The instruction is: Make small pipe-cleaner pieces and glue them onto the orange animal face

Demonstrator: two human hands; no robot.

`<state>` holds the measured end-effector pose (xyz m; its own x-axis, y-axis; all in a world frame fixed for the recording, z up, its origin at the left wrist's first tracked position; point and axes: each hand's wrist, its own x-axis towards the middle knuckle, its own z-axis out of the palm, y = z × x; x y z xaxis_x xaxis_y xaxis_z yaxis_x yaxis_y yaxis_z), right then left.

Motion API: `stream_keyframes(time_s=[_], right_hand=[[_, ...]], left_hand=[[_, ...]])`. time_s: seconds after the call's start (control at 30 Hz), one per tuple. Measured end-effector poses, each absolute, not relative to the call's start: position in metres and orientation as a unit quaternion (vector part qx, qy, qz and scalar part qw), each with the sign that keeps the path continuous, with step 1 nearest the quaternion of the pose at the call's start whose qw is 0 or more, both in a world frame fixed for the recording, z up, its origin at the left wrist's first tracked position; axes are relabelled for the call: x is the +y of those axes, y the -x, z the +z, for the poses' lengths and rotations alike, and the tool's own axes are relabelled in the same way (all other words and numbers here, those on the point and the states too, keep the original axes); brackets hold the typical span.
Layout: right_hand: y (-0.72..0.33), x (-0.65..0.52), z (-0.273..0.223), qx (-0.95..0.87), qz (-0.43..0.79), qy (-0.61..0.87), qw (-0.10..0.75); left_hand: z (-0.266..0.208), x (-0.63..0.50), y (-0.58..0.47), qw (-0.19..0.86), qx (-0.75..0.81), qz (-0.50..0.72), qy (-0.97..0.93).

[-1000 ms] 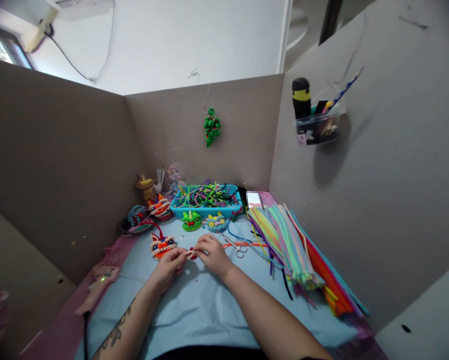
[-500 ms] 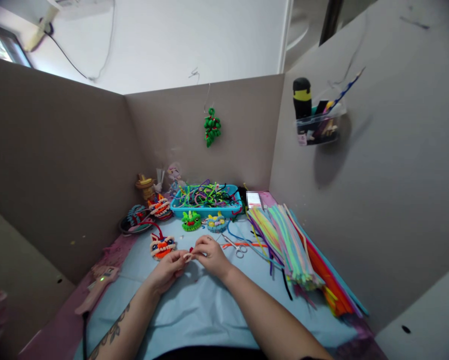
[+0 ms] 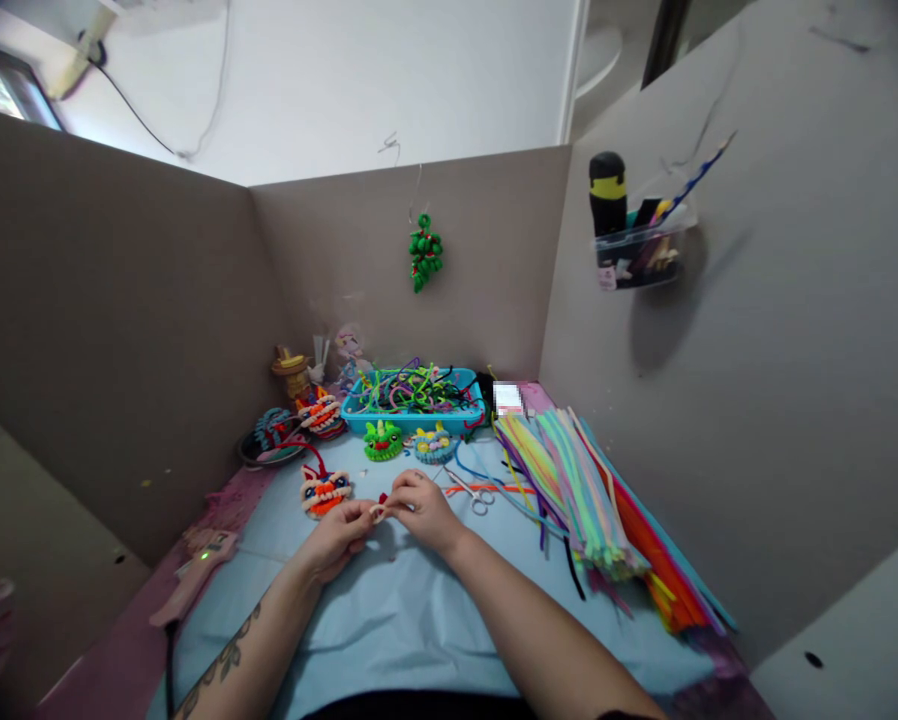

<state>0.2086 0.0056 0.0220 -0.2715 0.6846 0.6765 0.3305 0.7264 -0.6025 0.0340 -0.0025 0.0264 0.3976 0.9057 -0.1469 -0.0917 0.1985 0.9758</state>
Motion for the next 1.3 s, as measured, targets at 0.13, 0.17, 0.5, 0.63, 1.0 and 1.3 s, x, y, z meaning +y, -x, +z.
stream_keyframes(time_s=[0.13,0.17,0.5,0.63,1.0,1.3], right_hand=[[-0.209,0.007,0.020,-0.782,0.175,0.324,0.504],[-0.209,0.008,0.019,-0.781,0.174,0.324,0.504],[-0.209,0.009,0.017,-0.784,0.176,0.327,0.498],[-0.209,0.010,0.017,-0.785,0.177,0.327,0.496],[-0.210,0.011,0.015,-0.785,0.152,0.372,0.471],[-0.212,0.007,0.019,-0.818,0.128,0.351,0.436]], left_hand=[[0.026,-0.002,-0.034,0.659,0.413,0.382,-0.499],[0.026,-0.002,-0.035,0.658,0.416,0.382,-0.498],[0.018,0.002,-0.034,0.653,0.417,0.383,-0.503],[0.020,0.001,-0.034,0.652,0.421,0.384,-0.501],[0.027,-0.006,-0.036,0.470,0.442,0.454,-0.615],[0.023,-0.005,-0.035,0.375,0.467,0.444,-0.667]])
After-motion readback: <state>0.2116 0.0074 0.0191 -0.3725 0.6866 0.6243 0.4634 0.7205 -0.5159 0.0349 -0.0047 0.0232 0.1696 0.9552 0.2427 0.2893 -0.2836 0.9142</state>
